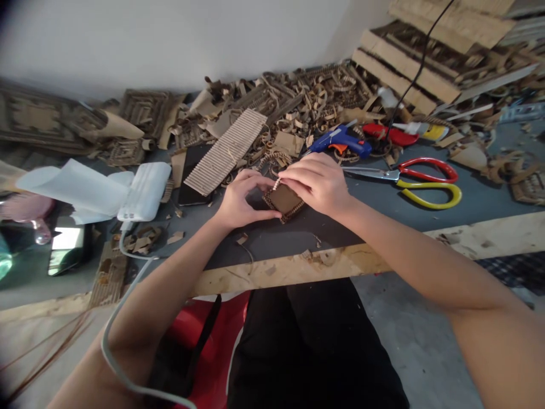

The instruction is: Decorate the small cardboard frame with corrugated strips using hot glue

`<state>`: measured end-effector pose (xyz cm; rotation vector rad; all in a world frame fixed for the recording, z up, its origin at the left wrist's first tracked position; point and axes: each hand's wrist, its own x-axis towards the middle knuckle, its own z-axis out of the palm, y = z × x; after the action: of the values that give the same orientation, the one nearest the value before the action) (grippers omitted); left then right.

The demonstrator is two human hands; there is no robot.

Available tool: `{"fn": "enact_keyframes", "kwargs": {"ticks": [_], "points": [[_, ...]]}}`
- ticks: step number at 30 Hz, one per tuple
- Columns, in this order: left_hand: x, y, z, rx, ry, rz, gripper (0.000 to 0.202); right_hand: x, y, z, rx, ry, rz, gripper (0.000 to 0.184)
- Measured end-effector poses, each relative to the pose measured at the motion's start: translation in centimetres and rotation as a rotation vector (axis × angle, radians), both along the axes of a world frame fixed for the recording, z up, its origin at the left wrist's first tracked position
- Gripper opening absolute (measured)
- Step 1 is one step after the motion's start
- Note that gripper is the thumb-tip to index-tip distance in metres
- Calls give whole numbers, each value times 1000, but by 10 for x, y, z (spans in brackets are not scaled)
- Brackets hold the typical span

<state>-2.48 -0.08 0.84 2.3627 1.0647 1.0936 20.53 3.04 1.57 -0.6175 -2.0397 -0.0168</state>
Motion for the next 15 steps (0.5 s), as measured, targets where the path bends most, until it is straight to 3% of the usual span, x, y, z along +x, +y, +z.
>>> {"fn": "enact_keyframes", "kwargs": {"ticks": [7,15], "points": [[1,3,-5,-56,-7,145,38,3,7,-2,-25,-141,-27,11],[4,1,-2,-11,97,119,37,-9,-1,-4,-13,-182,-94,15]]}}
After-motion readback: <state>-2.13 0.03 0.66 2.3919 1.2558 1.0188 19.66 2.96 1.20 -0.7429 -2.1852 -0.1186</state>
